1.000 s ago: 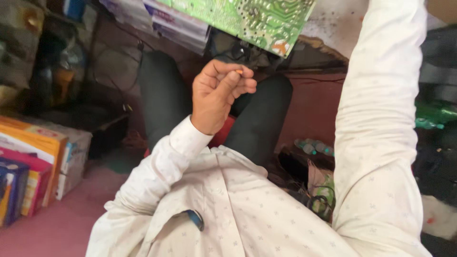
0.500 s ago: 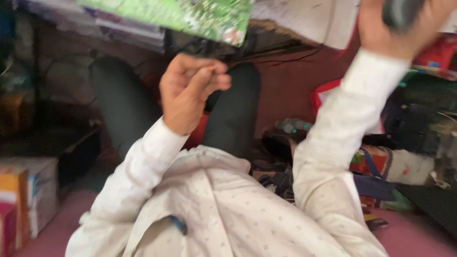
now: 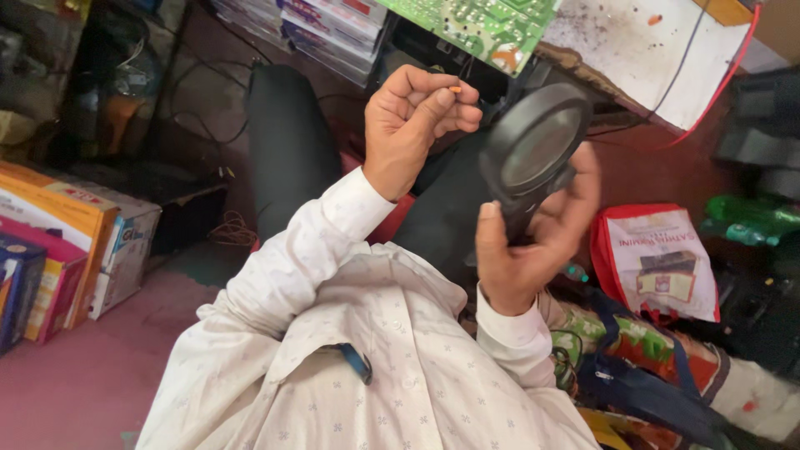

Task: The person sits on the floor sorting through a plastic box of electronic components, picking out and inspecting small parts by hand and with a magnifying glass. They then move to a workbench with a large circuit board and solder components onto the board using a soldering iron.

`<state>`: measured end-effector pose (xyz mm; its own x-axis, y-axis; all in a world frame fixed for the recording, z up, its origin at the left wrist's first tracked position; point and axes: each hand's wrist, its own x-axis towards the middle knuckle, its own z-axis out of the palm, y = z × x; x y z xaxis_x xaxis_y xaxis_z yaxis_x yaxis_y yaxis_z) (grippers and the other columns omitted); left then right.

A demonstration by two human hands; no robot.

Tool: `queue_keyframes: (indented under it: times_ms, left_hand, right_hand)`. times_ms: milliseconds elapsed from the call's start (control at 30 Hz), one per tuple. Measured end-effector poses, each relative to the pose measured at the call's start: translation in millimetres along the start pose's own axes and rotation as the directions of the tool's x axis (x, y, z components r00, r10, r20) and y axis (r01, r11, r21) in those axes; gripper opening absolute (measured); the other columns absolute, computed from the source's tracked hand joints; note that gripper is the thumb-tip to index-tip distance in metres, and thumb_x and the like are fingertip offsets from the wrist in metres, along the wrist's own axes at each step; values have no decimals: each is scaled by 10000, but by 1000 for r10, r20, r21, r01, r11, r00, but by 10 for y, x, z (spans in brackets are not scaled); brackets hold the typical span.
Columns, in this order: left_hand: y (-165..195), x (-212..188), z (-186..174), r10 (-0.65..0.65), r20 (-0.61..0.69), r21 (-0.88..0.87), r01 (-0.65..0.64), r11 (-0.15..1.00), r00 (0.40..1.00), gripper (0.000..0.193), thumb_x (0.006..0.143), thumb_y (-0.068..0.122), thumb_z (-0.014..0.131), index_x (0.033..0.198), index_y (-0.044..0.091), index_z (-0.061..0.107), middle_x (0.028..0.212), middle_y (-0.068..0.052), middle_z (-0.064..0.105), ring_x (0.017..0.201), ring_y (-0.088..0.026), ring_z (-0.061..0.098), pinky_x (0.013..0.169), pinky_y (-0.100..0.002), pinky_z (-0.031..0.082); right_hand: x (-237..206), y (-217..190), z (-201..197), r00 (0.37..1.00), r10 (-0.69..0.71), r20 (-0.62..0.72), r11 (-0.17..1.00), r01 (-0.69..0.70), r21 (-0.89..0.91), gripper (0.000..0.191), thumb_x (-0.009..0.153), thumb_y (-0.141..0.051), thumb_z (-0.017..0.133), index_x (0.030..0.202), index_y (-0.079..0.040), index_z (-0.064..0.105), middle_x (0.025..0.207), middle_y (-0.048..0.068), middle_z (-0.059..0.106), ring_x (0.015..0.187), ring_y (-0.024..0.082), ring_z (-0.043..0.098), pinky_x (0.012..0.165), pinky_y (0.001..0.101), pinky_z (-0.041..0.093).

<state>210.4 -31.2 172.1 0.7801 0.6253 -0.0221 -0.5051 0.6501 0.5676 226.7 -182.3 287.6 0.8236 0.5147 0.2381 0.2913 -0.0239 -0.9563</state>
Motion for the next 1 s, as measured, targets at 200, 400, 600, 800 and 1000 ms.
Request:
queue_keyframes:
  times_ms: [200,400,600,800,1000]
  left_hand:
    - [-81,5,-74,118,-25,38,-117,992,993,68,1084,-27,614,1146,-29,643,1135,-131,733,1026,-141,709,921,-268,574]
    - [-117,-7,-142,142,-10,114,-140,984,990,90,1087,-29,595,1155,-41,652,1099,-106,745,1003,-113,708,898,-245,572]
    - [-121,4,-134,142,3,94,-142,985,990,90,1081,-59,574,1146,-49,635,1140,-120,736,1048,-132,706,944,-264,576]
    - [-118,14,-158,145,21,97,-147,984,989,96,1077,-49,587,1165,-44,627,1147,-135,734,1083,-165,713,990,-295,584]
    - [-148,20,-187,136,2,84,-135,987,991,91,1079,-40,598,1163,-46,633,1144,-143,738,1069,-165,714,976,-297,586]
  right_hand:
    - [-122,205,98,995,-18,99,995,27,-91,653,966,64,686,1520,51,342,1390,179,566,1234,194,630,1092,291,518]
    - [-149,233,187,998,-40,56,990,48,-133,673,962,55,710,1512,48,323,1363,182,572,1196,194,652,1063,285,533]
    - [-150,225,170,997,-60,52,984,68,-166,687,954,51,713,1517,45,319,1373,188,558,1217,214,646,1075,295,538]
    - [-189,199,157,998,-46,45,987,53,-152,690,950,57,699,1522,42,312,1349,184,582,1177,202,663,1040,284,551]
    - [-192,189,162,998,-39,54,989,47,-142,689,955,64,703,1522,38,313,1365,193,575,1194,204,660,1054,286,547]
